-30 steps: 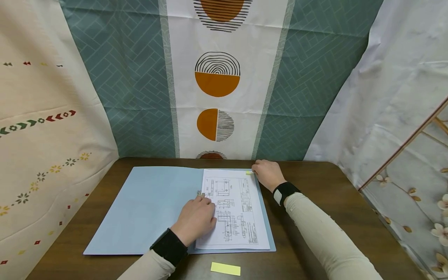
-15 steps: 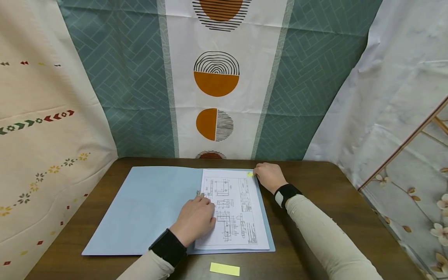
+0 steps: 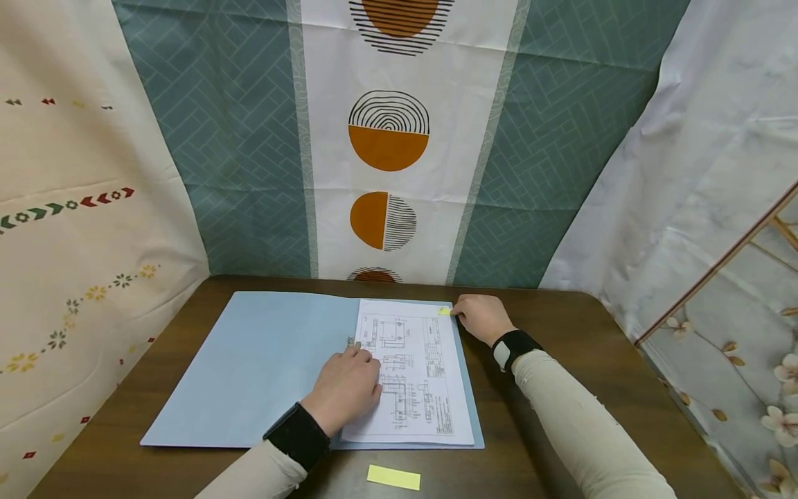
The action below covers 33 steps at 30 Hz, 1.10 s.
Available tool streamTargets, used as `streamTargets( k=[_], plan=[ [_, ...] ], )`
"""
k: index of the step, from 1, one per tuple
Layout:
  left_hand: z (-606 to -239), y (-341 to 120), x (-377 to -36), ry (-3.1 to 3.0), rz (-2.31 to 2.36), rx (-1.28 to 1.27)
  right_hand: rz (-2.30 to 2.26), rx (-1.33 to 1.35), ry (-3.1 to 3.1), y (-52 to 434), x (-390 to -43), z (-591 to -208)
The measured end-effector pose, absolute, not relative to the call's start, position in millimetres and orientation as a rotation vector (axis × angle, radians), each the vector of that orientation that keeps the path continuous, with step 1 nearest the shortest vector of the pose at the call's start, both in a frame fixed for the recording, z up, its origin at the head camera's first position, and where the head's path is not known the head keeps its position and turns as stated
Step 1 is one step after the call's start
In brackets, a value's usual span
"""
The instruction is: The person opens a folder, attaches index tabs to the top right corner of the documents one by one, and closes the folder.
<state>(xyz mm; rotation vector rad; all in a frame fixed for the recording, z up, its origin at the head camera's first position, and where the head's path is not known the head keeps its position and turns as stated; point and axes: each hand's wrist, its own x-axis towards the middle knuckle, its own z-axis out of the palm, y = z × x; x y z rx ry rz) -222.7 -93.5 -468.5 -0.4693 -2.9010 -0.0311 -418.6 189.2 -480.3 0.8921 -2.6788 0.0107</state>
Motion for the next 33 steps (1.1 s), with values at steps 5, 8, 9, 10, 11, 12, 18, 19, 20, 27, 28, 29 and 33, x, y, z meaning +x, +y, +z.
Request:
streamTargets(
  k=[5,8,9,10,11,12,18,19,20,27,28,29,33],
  plan=[
    [-461.7,-89.2,-223.6,-2.925,0.026,-0.498,0.040,0.900,-2.708,192.6,-415.8,-479.6],
    [-455.1,-86.7,-226.1,-2.942,0.071,-0.527,0.046,0.905,-2.710,193.3,-414.0,-479.9],
    [-452.7,-85.9,-227.7,-2.942,0.087,-0.535,0.044,0.908,-2.709,193.1,-413.6,-480.2],
    [-449.9,-84.8,-229.5,-2.938,0.106,-0.544,0.039,0.909,-2.709,192.9,-413.4,-480.6],
    [-446.6,-83.4,-231.5,-2.931,0.124,-0.554,0.034,0.910,-2.709,192.5,-413.3,-480.9],
    [-442.9,-81.5,-233.9,-2.925,0.142,-0.563,0.030,0.910,-2.709,192.1,-413.5,-481.2],
    [-425.8,-60.6,-256.2,-2.924,0.211,-0.648,0.045,0.900,-2.710,191.8,-414.2,-483.2],
    [-426.2,-56.3,-261.8,-2.932,0.213,-0.655,0.051,0.901,-2.712,192.1,-414.1,-483.4],
    [-429.3,-52.2,-268.8,-2.933,0.215,-0.658,0.062,0.900,-2.716,192.1,-414.1,-483.4],
    [-446.6,-26.3,-303.5,-2.964,0.207,-0.661,0.096,0.882,-2.734,192.6,-414.7,-483.7],
    [-448.1,-24.1,-306.9,-2.971,0.203,-0.677,0.100,0.881,-2.733,192.5,-414.7,-483.8],
    [-450.1,-22.2,-310.5,-2.984,0.201,-0.695,0.104,0.882,-2.733,192.4,-414.6,-483.8],
    [-456.0,-16.0,-321.4,-3.012,0.191,-0.768,0.107,0.877,-2.744,192.8,-414.4,-483.4]
  ],
)
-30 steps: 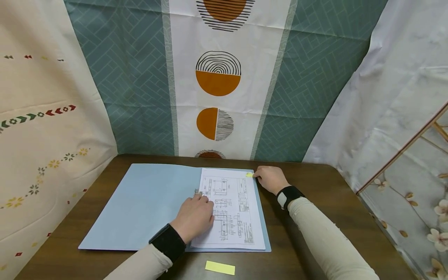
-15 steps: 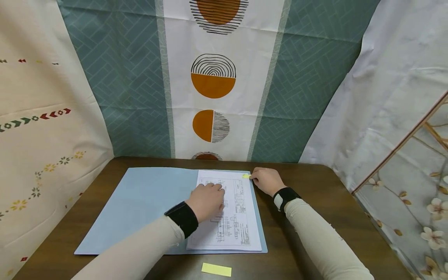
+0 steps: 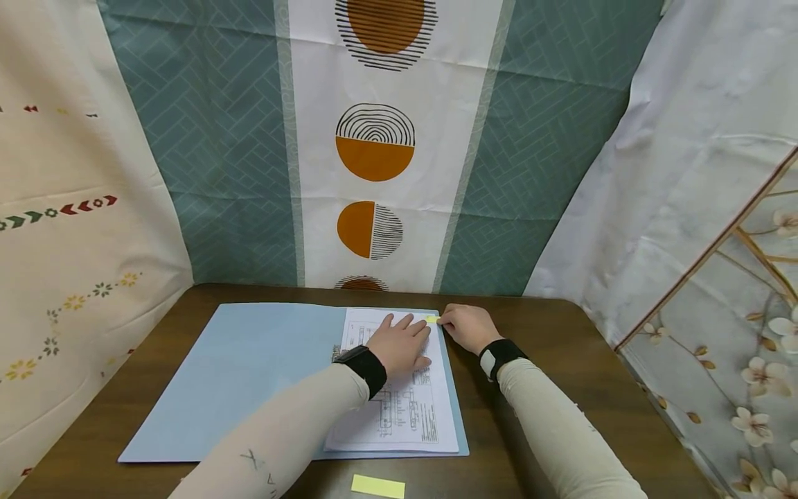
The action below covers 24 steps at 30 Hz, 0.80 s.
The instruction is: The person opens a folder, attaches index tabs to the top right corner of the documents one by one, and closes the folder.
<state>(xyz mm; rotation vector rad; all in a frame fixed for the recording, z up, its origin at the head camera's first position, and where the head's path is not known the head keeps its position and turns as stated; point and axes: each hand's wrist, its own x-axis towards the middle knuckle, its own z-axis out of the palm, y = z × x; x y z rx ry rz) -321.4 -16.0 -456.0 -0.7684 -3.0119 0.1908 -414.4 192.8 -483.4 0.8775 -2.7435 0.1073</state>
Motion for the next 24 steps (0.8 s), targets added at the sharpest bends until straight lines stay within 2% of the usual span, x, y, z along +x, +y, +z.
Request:
streamTargets(
  k=[6,24],
  plan=[
    [-466.2,-10.3,-335.2,-3.005,0.224,-0.826,0.085,0.882,-2.753,193.4,-414.7,-484.3],
    [-478.9,-9.2,-358.5,-3.051,0.081,-0.760,0.101,0.879,-2.747,194.3,-414.4,-483.4]
  ],
)
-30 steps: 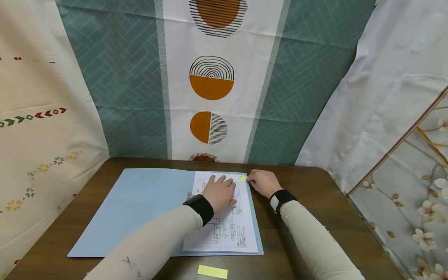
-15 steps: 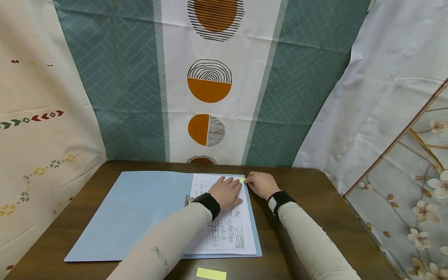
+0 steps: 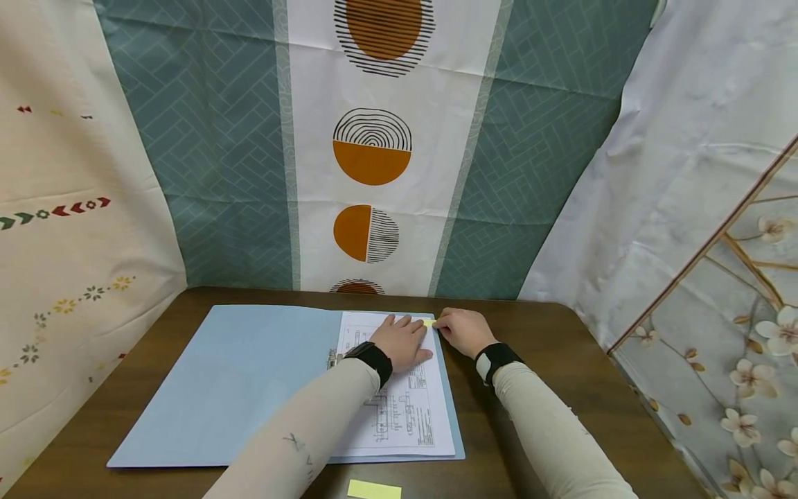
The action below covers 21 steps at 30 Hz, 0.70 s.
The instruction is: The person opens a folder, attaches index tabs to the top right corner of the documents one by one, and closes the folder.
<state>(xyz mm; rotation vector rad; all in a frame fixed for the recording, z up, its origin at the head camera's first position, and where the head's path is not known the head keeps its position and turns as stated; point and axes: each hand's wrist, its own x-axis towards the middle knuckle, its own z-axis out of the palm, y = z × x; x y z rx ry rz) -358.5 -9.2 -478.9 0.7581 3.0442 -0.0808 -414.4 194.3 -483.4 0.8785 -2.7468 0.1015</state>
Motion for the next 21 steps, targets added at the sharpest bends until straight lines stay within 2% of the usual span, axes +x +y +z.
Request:
streamTargets(
  k=[12,21],
  plan=[
    [-483.7,-2.1,-370.9,3.053,-0.053,0.550,0.104,0.875,-2.738,193.2,-412.3,-483.9],
    [-479.4,-1.9,-367.7,3.024,-0.060,0.742,0.111,0.872,-2.748,194.4,-412.3,-482.6]
  ],
)
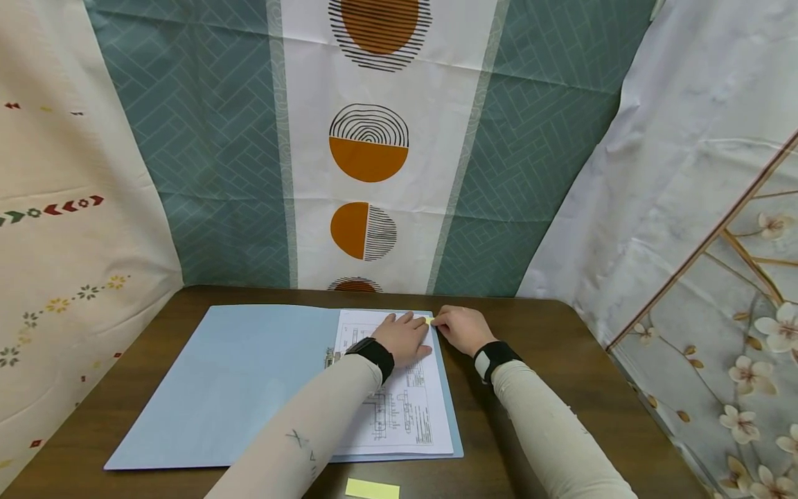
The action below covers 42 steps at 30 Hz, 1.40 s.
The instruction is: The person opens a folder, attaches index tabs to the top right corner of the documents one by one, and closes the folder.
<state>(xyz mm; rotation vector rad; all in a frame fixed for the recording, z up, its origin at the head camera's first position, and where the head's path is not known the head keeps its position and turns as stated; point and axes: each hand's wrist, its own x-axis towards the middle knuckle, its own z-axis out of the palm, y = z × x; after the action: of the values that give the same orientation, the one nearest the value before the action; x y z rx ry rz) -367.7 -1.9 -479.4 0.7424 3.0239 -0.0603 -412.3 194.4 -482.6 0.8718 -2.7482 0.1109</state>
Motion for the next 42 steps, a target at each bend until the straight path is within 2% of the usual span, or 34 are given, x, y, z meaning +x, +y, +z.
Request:
streamTargets(
  k=[18,28,42],
  plan=[
    [-467.0,-6.7,-360.3,3.010,0.042,0.541,0.125,0.855,-2.793,187.7,-411.2,-478.7],
    [-462.1,-6.4,-353.3,3.035,0.026,0.528,0.083,0.918,-2.791,185.2,-408.5,-476.7],
    [-463.0,-15.4,-335.5,3.149,-0.107,0.555,0.103,0.963,-2.808,200.0,-384.3,-481.3]
  ],
)
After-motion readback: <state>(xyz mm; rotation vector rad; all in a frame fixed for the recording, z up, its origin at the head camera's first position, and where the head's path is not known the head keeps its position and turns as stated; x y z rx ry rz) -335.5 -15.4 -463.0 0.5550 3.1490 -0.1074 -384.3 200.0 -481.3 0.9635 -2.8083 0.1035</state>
